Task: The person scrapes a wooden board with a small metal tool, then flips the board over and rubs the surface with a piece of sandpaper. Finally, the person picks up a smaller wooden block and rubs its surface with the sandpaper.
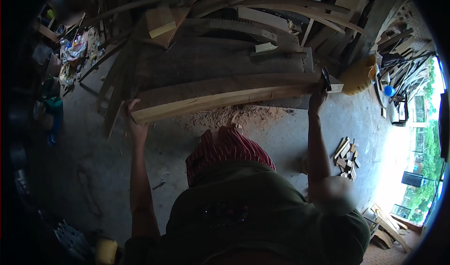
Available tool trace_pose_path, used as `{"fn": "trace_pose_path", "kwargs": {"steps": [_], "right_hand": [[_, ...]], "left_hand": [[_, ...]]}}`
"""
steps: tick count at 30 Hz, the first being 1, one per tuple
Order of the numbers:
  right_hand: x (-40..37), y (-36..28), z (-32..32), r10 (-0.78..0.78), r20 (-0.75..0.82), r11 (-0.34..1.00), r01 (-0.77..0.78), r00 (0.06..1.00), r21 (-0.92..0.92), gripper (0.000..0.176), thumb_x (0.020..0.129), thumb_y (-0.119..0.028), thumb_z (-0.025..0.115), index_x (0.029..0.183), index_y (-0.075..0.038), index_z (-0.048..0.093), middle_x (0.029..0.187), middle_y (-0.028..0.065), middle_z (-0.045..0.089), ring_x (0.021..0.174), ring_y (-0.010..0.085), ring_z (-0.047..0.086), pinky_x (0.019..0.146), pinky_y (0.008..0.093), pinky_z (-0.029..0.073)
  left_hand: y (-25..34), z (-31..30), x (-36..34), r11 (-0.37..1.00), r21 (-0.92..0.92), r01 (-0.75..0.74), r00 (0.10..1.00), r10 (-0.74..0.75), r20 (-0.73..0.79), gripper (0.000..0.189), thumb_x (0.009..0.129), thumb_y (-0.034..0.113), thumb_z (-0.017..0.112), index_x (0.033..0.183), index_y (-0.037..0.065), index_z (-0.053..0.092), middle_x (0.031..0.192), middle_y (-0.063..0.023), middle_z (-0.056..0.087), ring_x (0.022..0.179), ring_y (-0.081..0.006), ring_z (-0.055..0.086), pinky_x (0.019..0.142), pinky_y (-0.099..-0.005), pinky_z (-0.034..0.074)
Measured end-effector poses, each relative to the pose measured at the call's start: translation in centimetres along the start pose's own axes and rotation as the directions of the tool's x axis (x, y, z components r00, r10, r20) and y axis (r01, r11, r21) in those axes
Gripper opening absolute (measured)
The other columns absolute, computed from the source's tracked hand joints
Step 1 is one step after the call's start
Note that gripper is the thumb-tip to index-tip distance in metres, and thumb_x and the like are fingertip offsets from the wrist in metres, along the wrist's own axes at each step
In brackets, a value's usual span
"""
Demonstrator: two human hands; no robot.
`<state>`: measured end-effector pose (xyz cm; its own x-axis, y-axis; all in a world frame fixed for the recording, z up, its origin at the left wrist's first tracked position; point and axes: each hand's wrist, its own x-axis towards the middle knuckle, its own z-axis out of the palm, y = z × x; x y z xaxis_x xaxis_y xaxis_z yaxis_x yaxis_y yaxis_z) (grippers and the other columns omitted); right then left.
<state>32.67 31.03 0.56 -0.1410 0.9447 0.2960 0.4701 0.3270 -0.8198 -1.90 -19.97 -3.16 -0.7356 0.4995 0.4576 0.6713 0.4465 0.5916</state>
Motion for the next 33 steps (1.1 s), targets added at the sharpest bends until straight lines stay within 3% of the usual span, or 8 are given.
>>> {"fn": "trace_pose_path", "kwargs": {"steps": [5,11,14,16,27,29,31,33], "right_hand": [[-0.7,0.9,1.8,-0.367,0.002,0.925,0.365,0.930,-0.108,0.042,0.106,-0.025,0.040,0.139,-0.004,0.055,0.150,0.0153,0.048,0.147,0.0362,0.029,0.122,0.0453,0.022],[-4.3,1.4,2.1,-0.354,-0.095,0.925,0.334,0.930,-0.178,0.042,0.106,-0.021,0.040,0.145,-0.009,0.051,0.155,0.0148,0.042,0.148,0.0392,0.026,0.121,0.0495,0.021],[-4.4,1.2,2.5,-0.375,-0.130,0.920,0.351,0.918,-0.177,0.044,0.106,-0.023,0.040,0.148,-0.010,0.048,0.157,0.0144,0.038,0.149,0.0390,0.024,0.121,0.0502,0.021],[-5.7,2.5,2.2,-0.362,-0.140,0.925,0.336,0.921,-0.178,0.045,0.106,-0.025,0.039,0.149,-0.011,0.046,0.158,0.0140,0.036,0.150,0.0390,0.023,0.121,0.0504,0.021],[-2.9,1.7,4.6,-0.404,0.087,0.871,0.412,0.911,-0.268,0.051,0.099,-0.021,0.050,0.150,-0.018,0.046,0.157,0.0100,0.040,0.149,0.0337,0.028,0.121,0.0509,0.017],[-2.1,0.4,5.3,-0.367,0.171,0.832,0.405,0.914,-0.379,0.047,0.101,-0.022,0.047,0.148,-0.021,0.048,0.155,0.0075,0.043,0.148,0.0292,0.030,0.121,0.0568,0.011],[-1.7,-1.2,5.5,-0.331,0.309,0.785,0.442,0.892,-0.435,0.052,0.096,-0.024,0.054,0.147,-0.028,0.049,0.156,0.0023,0.043,0.146,0.0265,0.035,0.120,0.0638,0.005],[-2.1,-2.7,5.3,-0.458,0.437,0.705,0.615,0.775,-0.352,0.046,0.097,-0.021,0.050,0.143,-0.024,0.055,0.151,0.0057,0.049,0.141,0.0303,0.043,0.120,0.0625,0.008]], "left_hand": [[1.7,-1.5,1.3,0.995,0.099,-0.018,0.999,0.013,0.051,0.086,0.055,-0.002,0.087,0.133,0.012,0.053,0.132,-0.0143,0.048,0.124,-0.0369,0.049,0.104,-0.0473,0.042],[2.3,-1.4,-2.0,0.973,0.189,0.135,0.983,-0.156,0.099,0.080,0.069,-0.003,0.081,0.140,0.013,0.049,0.138,-0.0161,0.047,0.129,-0.0363,0.048,0.106,-0.0488,0.043],[0.0,0.2,-4.7,0.859,-0.277,0.431,0.900,-0.431,0.063,0.063,0.085,0.007,0.075,0.142,0.009,0.047,0.140,-0.0140,0.049,0.130,-0.0331,0.050,0.105,-0.0460,0.047],[-4.9,0.2,-9.2,-0.367,-0.821,0.437,0.572,-0.591,0.569,0.052,0.097,0.023,0.065,0.142,0.004,0.046,0.138,-0.0110,0.052,0.130,-0.0277,0.052,0.102,-0.0437,0.050],[1.8,0.8,1.2,0.509,-0.186,0.840,0.540,-0.819,0.195,0.061,0.099,0.052,0.055,0.130,0.000,0.056,0.127,-0.0152,0.061,0.107,-0.0262,0.067,0.082,-0.0461,0.057],[1.0,0.1,3.8,0.567,-0.075,0.820,0.571,-0.807,0.148,0.059,0.099,0.052,0.055,0.125,-0.001,0.059,0.122,-0.0163,0.063,0.104,-0.0274,0.067,0.081,-0.0468,0.055],[0.8,-1.6,5.8,0.568,0.640,0.517,0.716,-0.697,0.041,0.051,0.099,0.048,0.055,0.118,0.001,0.064,0.114,-0.0186,0.066,0.104,-0.0335,0.066,0.082,-0.0451,0.052],[3.2,-1.2,6.5,0.699,0.607,0.379,0.885,-0.465,-0.018,0.048,0.100,0.046,0.054,0.118,0.003,0.065,0.114,-0.0190,0.066,0.104,-0.0362,0.064,0.083,-0.0451,0.052]]}}
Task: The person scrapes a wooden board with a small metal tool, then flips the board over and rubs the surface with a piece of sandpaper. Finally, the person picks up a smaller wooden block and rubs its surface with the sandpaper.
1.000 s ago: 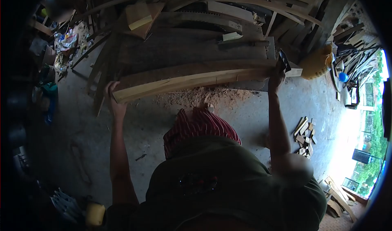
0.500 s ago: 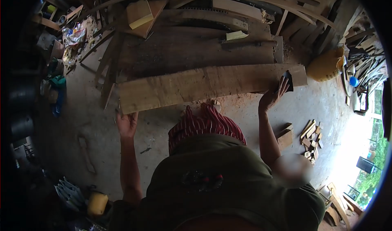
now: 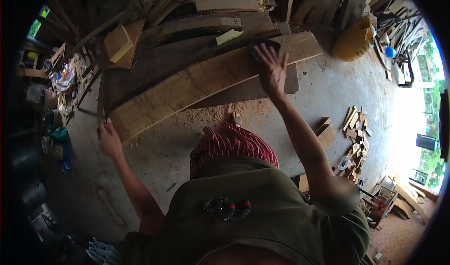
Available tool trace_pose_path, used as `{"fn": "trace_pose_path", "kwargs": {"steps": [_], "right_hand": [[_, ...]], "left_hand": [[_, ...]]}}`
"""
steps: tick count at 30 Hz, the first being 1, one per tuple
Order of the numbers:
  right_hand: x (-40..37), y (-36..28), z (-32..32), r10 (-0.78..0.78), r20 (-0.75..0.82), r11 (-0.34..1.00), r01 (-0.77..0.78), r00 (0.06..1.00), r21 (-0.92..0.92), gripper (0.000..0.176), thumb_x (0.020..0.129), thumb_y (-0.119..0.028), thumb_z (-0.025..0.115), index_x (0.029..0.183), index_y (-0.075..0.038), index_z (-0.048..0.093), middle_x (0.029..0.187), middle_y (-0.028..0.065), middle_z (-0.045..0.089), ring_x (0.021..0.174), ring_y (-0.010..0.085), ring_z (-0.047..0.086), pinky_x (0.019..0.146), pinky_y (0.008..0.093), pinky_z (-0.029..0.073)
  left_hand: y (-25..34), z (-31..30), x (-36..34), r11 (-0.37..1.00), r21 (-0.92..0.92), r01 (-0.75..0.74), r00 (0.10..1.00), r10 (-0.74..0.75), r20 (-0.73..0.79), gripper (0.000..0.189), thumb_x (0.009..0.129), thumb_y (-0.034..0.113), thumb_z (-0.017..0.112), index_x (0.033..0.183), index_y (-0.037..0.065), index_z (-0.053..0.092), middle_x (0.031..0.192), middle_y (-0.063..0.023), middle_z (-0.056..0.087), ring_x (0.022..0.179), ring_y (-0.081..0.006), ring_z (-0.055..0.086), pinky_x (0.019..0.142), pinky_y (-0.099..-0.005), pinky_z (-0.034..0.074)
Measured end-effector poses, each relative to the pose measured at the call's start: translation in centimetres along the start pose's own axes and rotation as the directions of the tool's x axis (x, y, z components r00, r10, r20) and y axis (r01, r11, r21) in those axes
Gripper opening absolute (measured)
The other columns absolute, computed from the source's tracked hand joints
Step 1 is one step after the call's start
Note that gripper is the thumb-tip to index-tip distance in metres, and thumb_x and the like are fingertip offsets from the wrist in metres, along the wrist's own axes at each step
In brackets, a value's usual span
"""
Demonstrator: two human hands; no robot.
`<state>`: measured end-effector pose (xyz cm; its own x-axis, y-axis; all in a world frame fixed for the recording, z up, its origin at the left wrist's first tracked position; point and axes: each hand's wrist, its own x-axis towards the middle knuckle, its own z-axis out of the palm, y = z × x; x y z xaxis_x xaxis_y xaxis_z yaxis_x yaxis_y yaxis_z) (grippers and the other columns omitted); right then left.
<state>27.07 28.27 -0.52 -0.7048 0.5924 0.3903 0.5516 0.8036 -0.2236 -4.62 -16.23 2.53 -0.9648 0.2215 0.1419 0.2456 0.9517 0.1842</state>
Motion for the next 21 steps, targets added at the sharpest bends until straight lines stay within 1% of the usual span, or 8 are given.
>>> {"fn": "trace_pose_path", "kwargs": {"steps": [2,5,8,13,15,18,19,21], "right_hand": [[-1.0,-2.8,-0.5,-0.205,0.082,0.979,0.203,0.975,0.029,0.046,0.096,-0.018,0.051,0.142,-0.016,0.055,0.150,0.0115,0.049,0.140,0.0321,0.045,0.121,0.0541,0.020],[-3.7,-5.1,-1.2,-0.333,0.139,0.883,0.257,0.933,0.392,0.057,0.087,-0.007,0.057,0.144,-0.010,0.052,0.152,0.0134,0.045,0.143,0.0307,0.041,0.121,0.0477,0.026],[-2.6,3.0,-1.9,-0.201,0.071,0.951,0.177,0.977,0.254,0.057,0.087,0.001,0.053,0.144,-0.007,0.050,0.150,0.0158,0.048,0.140,0.0330,0.044,0.119,0.0472,0.032],[1.0,18.3,-1.8,0.220,-0.145,0.976,-0.218,0.965,0.027,0.044,0.097,-0.005,0.044,0.139,-0.002,0.054,0.148,0.0200,0.048,0.140,0.0380,0.042,0.118,0.0479,0.030],[0.8,16.4,0.0,0.259,-0.254,0.965,-0.263,0.932,0.018,0.047,0.094,-0.003,0.046,0.140,-0.002,0.052,0.148,0.0199,0.049,0.140,0.0379,0.043,0.118,0.0485,0.031],[-1.3,6.5,1.2,0.030,-0.116,0.997,-0.021,0.993,0.073,0.057,0.086,-0.001,0.049,0.142,-0.002,0.050,0.148,0.0190,0.049,0.140,0.0364,0.043,0.117,0.0495,0.032],[-1.9,2.6,-0.2,-0.026,-0.050,0.943,0.041,0.998,0.330,0.056,0.086,-0.001,0.049,0.142,-0.002,0.050,0.148,0.0187,0.049,0.140,0.0359,0.043,0.119,0.0485,0.030],[-2.3,-1.1,-1.3,-0.156,0.084,0.943,0.123,0.984,0.311,0.052,0.089,-0.001,0.047,0.141,-0.004,0.052,0.149,0.0174,0.049,0.140,0.0343,0.044,0.119,0.0479,0.031]], "left_hand": [[3.3,0.4,-0.5,0.960,-0.097,-0.263,0.936,0.230,-0.266,0.038,0.103,0.039,0.052,0.118,0.008,0.067,0.116,-0.0144,0.066,0.106,-0.0378,0.063,0.086,-0.0460,0.050],[12.2,1.8,-2.8,0.861,-0.304,-0.408,0.913,0.373,-0.167,0.036,0.102,0.039,0.053,0.119,0.010,0.066,0.121,-0.0112,0.063,0.111,-0.0342,0.060,0.093,-0.0441,0.048],[18.8,3.3,-4.6,0.756,-0.215,-0.619,0.785,0.600,-0.151,0.036,0.102,0.040,0.052,0.126,0.016,0.063,0.123,-0.0072,0.063,0.113,-0.0299,0.059,0.102,-0.0465,0.043],[20.2,5.2,-4.9,0.816,-0.112,-0.567,0.824,0.562,-0.073,0.036,0.102,0.041,0.051,0.128,0.017,0.060,0.118,-0.0066,0.065,0.109,-0.0297,0.060,0.107,-0.0539,0.036],[20.1,5.4,-4.8,0.797,-0.111,-0.594,0.804,0.584,-0.111,0.035,0.102,0.040,0.051,0.125,0.015,0.061,0.115,-0.0076,0.065,0.107,-0.0300,0.060,0.107,-0.0530,0.037],[20.5,4.8,-4.9,0.807,-0.088,-0.584,0.811,0.578,-0.089,0.035,0.102,0.039,0.050,0.123,0.014,0.061,0.113,-0.0084,0.065,0.105,-0.0303,0.060,0.106,-0.0530,0.037],[20.6,4.8,-5.1,0.809,-0.087,-0.581,0.814,0.574,-0.091,0.035,0.102,0.039,0.050,0.123,0.014,0.061,0.113,-0.0084,0.065,0.105,-0.0303,0.060,0.106,-0.0530,0.037],[20.6,4.7,-5.0,0.810,-0.076,-0.582,0.813,0.576,-0.084,0.034,0.102,0.038,0.050,0.123,0.013,0.061,0.111,-0.0087,0.065,0.104,-0.0309,0.060,0.105,-0.0526,0.037]]}}
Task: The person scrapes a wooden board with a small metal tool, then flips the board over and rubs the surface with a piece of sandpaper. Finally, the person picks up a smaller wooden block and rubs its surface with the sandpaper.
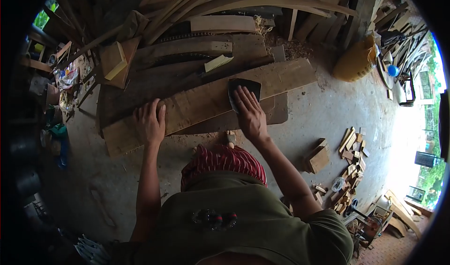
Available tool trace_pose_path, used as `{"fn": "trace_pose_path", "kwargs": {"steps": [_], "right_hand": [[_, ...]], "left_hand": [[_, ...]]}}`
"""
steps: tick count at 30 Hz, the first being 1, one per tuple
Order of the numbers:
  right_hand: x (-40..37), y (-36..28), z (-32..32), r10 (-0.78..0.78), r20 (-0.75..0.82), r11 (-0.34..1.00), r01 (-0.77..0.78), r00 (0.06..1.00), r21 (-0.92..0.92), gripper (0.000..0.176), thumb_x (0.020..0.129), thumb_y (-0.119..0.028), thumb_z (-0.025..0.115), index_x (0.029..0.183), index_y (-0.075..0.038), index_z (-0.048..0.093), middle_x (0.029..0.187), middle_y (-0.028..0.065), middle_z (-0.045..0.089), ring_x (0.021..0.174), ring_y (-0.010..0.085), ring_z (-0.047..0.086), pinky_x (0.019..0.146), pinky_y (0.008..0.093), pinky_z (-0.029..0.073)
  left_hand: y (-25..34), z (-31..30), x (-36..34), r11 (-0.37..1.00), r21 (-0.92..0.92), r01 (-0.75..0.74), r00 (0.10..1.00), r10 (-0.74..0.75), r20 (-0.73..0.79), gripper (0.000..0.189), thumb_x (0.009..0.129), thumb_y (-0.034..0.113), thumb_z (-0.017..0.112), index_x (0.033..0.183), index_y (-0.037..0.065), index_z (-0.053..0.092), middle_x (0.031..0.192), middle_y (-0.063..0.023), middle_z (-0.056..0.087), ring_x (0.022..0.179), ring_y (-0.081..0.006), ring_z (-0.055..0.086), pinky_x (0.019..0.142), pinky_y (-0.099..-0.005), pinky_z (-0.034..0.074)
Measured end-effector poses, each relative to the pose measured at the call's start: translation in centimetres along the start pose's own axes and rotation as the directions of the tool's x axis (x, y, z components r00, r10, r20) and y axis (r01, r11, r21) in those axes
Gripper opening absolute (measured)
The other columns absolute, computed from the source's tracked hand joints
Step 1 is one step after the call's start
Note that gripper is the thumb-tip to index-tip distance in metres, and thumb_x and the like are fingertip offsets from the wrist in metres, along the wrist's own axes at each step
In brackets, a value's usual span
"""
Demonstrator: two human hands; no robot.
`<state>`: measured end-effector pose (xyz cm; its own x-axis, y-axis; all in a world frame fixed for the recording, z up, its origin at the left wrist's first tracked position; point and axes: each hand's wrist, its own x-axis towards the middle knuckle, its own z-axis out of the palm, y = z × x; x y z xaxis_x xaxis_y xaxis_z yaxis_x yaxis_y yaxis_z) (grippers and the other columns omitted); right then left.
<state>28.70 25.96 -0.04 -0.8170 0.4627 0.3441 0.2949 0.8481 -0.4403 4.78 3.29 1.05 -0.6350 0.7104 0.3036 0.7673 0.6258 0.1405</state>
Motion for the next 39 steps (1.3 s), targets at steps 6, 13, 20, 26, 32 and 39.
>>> {"fn": "trace_pose_path", "kwargs": {"steps": [6,13,20,26,32,39], "right_hand": [[4.8,18.6,-5.4,0.162,-0.265,0.955,-0.218,0.951,-0.200,0.041,0.094,-0.007,0.046,0.133,0.000,0.058,0.143,0.0205,0.054,0.135,0.0358,0.049,0.115,0.0466,0.036],[4.5,10.5,-2.5,0.184,-0.205,0.980,-0.197,0.961,-0.042,0.055,0.088,0.004,0.047,0.142,-0.003,0.051,0.145,0.0200,0.051,0.138,0.0358,0.046,0.119,0.0448,0.033],[6.5,21.1,-6.2,0.170,-0.311,0.945,-0.244,0.935,-0.216,0.038,0.090,-0.007,0.055,0.127,-0.002,0.061,0.136,0.0172,0.060,0.130,0.0339,0.053,0.109,0.0413,0.043],[4.6,19.1,-4.2,0.159,-0.318,0.938,-0.243,0.935,-0.248,0.050,0.089,0.000,0.050,0.138,-0.002,0.053,0.144,0.0202,0.052,0.134,0.0401,0.047,0.112,0.0447,0.040],[5.1,18.3,-5.5,0.155,-0.236,0.954,-0.207,0.959,-0.217,0.047,0.091,-0.001,0.048,0.137,-0.002,0.054,0.147,0.0163,0.050,0.137,0.0356,0.045,0.115,0.0437,0.037],[5.3,17.9,-3.9,0.233,-0.232,0.958,-0.264,0.944,-0.110,0.045,0.093,-0.008,0.048,0.137,-0.002,0.056,0.147,0.0187,0.050,0.138,0.0357,0.046,0.116,0.0457,0.035]], "left_hand": [[0.0,-0.1,0.0,1.000,-0.005,-0.016,1.000,0.016,-0.008,0.034,0.102,0.037,0.050,0.122,0.013,0.061,0.111,-0.0093,0.065,0.103,-0.0316,0.060,0.105,-0.0516,0.037],[0.2,0.1,-0.1,1.000,-0.022,0.009,1.000,-0.009,-0.020,0.032,0.102,0.037,0.051,0.120,0.012,0.061,0.108,-0.0094,0.066,0.101,-0.0314,0.060,0.103,-0.0500,0.038],[0.2,0.0,-0.1,1.000,-0.009,-0.018,0.999,0.017,-0.033,0.032,0.101,0.036,0.052,0.120,0.012,0.062,0.105,-0.0097,0.066,0.100,-0.0315,0.060,0.102,-0.0492,0.039],[0.0,-0.3,0.5,1.000,-0.009,-0.026,0.998,0.026,-0.054,0.031,0.100,0.035,0.053,0.118,0.011,0.063,0.106,-0.0100,0.066,0.099,-0.0320,0.060,0.101,-0.0480,0.040],[0.3,-0.1,0.0,1.000,-0.013,-0.025,0.999,0.024,-0.024,0.031,0.100,0.035,0.054,0.118,0.011,0.063,0.107,-0.0105,0.066,0.100,-0.0320,0.060,0.100,-0.0478,0.041],[0.0,0.3,0.3,0.999,-0.028,-0.027,0.998,0.025,-0.057,0.032,0.101,0.036,0.053,0.119,0.011,0.062,0.107,-0.0109,0.066,0.101,-0.0330,0.059,0.100,-0.0488,0.040]]}}
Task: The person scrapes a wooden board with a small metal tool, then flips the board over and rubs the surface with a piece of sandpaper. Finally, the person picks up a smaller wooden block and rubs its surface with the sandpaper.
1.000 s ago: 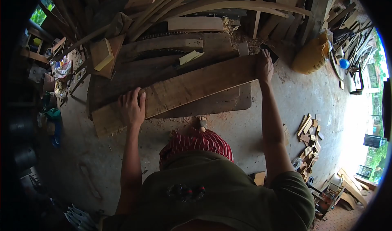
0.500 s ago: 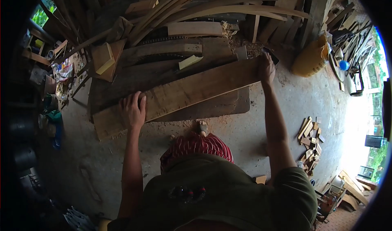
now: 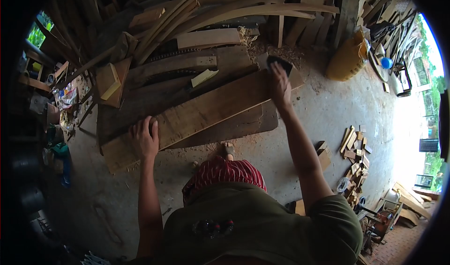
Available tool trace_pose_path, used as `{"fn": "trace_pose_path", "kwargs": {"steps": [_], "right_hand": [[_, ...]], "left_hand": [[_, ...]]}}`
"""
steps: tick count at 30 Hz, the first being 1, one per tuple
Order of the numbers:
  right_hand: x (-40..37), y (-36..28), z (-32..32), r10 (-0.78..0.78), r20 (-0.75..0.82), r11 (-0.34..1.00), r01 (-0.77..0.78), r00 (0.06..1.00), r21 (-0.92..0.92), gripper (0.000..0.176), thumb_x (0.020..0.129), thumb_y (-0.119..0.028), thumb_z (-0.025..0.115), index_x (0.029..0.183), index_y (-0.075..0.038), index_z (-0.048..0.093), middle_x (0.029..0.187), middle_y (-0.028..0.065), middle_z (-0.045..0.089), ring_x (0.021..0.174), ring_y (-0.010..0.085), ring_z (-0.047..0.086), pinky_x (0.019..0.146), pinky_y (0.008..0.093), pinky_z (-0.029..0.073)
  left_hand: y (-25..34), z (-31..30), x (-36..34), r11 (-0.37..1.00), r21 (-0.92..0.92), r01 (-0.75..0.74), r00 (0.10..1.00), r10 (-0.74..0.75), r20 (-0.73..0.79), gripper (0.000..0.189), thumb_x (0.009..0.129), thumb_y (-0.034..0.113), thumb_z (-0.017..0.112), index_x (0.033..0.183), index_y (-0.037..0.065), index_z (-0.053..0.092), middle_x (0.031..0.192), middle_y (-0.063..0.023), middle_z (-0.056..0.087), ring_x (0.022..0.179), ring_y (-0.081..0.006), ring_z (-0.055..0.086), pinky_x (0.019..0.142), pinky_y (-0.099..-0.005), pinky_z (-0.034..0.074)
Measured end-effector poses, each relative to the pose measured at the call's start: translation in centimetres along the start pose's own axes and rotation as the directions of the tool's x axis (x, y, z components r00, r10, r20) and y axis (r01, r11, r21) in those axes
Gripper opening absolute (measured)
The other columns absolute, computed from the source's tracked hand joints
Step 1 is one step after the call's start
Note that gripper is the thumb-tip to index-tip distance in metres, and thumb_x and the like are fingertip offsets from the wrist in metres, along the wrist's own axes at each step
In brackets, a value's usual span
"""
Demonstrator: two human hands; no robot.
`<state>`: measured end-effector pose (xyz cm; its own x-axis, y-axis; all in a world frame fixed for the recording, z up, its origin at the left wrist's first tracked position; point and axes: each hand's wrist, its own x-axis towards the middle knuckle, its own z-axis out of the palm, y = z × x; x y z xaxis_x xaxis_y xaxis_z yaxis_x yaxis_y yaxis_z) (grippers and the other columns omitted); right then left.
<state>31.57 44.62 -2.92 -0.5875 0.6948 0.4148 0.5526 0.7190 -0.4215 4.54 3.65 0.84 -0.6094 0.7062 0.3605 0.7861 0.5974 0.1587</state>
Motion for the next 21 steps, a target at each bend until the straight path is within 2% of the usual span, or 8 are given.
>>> {"fn": "trace_pose_path", "kwargs": {"steps": [3,7,9,11,13,15,19,21], "right_hand": [[-1.3,-2.9,-1.6,-0.085,0.102,0.996,0.086,0.991,-0.012,0.043,0.094,-0.007,0.049,0.136,-0.003,0.056,0.145,0.0173,0.052,0.137,0.0336,0.047,0.116,0.0430,0.036],[4.8,4.5,-0.9,-0.028,-0.054,0.963,0.013,0.998,-0.268,0.031,0.091,-0.010,0.056,0.121,-0.002,0.063,0.133,0.0165,0.061,0.126,0.0333,0.056,0.106,0.0417,0.045],[7.3,0.6,-4.1,0.468,0.246,0.872,-0.398,0.849,-0.285,0.025,0.089,-0.009,0.056,0.112,-0.002,0.065,0.128,0.0175,0.063,0.121,0.0336,0.058,0.103,0.0421,0.046],[5.3,2.5,-1.5,0.108,0.121,0.942,-0.063,0.987,-0.331,0.032,0.092,-0.011,0.051,0.121,-0.006,0.064,0.130,0.0139,0.064,0.122,0.0331,0.059,0.107,0.0447,0.043],[2.0,1.5,0.1,-0.180,0.010,0.940,0.175,0.984,-0.293,0.035,0.090,-0.007,0.053,0.124,-0.007,0.064,0.131,0.0144,0.063,0.125,0.0316,0.057,0.107,0.0437,0.044],[1.4,-0.6,-1.0,-0.111,0.029,0.977,0.114,0.993,-0.182,0.037,0.091,-0.006,0.051,0.125,-0.006,0.064,0.132,0.0143,0.062,0.128,0.0315,0.055,0.108,0.0425,0.043],[6.7,2.6,-1.0,0.005,0.091,0.947,0.024,0.996,-0.319,0.022,0.092,-0.010,0.053,0.108,-0.005,0.068,0.120,0.0133,0.068,0.116,0.0314,0.062,0.102,0.0440,0.046],[8.7,-0.1,-3.1,0.433,0.358,0.852,-0.247,0.827,-0.461,0.024,0.094,-0.018,0.051,0.106,-0.005,0.067,0.122,0.0152,0.067,0.118,0.0334,0.061,0.100,0.0445,0.048]], "left_hand": [[-0.1,0.1,-0.2,1.000,-0.008,0.005,1.000,-0.005,0.014,0.032,0.101,0.036,0.053,0.119,0.011,0.062,0.107,-0.0109,0.066,0.100,-0.0329,0.059,0.100,-0.0490,0.040],[0.2,0.0,-0.3,1.000,0.009,0.011,1.000,-0.011,0.000,0.031,0.100,0.035,0.054,0.118,0.011,0.063,0.106,-0.0111,0.066,0.099,-0.0325,0.060,0.099,-0.0489,0.040],[0.3,-0.1,-0.4,1.000,0.016,0.007,1.000,-0.007,-0.005,0.031,0.100,0.035,0.054,0.118,0.011,0.063,0.106,-0.0111,0.066,0.099,-0.0324,0.060,0.099,-0.0489,0.040],[0.0,-0.1,-0.1,1.000,0.023,-0.002,1.000,0.002,-0.017,0.030,0.100,0.035,0.054,0.118,0.011,0.063,0.106,-0.0112,0.066,0.099,-0.0323,0.060,0.099,-0.0488,0.040],[-0.2,0.4,-0.4,1.000,-0.009,0.004,1.000,-0.005,-0.011,0.030,0.100,0.035,0.054,0.117,0.011,0.063,0.106,-0.0106,0.066,0.100,-0.0323,0.060,0.099,-0.0485,0.041],[0.2,-0.1,-0.1,1.000,0.013,0.012,1.000,-0.012,0.001,0.030,0.100,0.035,0.054,0.117,0.011,0.063,0.106,-0.0105,0.066,0.100,-0.0324,0.060,0.099,-0.0485,0.041],[0.4,-0.3,-0.2,1.000,0.026,0.009,1.000,-0.009,0.001,0.031,0.100,0.035,0.053,0.117,0.011,0.063,0.106,-0.0104,0.066,0.101,-0.0327,0.060,0.100,-0.0487,0.041],[0.4,-0.2,-0.4,0.999,0.038,0.010,1.000,-0.010,-0.001,0.031,0.100,0.035,0.054,0.117,0.011,0.062,0.106,-0.0106,0.066,0.101,-0.0328,0.060,0.100,-0.0487,0.041]]}}
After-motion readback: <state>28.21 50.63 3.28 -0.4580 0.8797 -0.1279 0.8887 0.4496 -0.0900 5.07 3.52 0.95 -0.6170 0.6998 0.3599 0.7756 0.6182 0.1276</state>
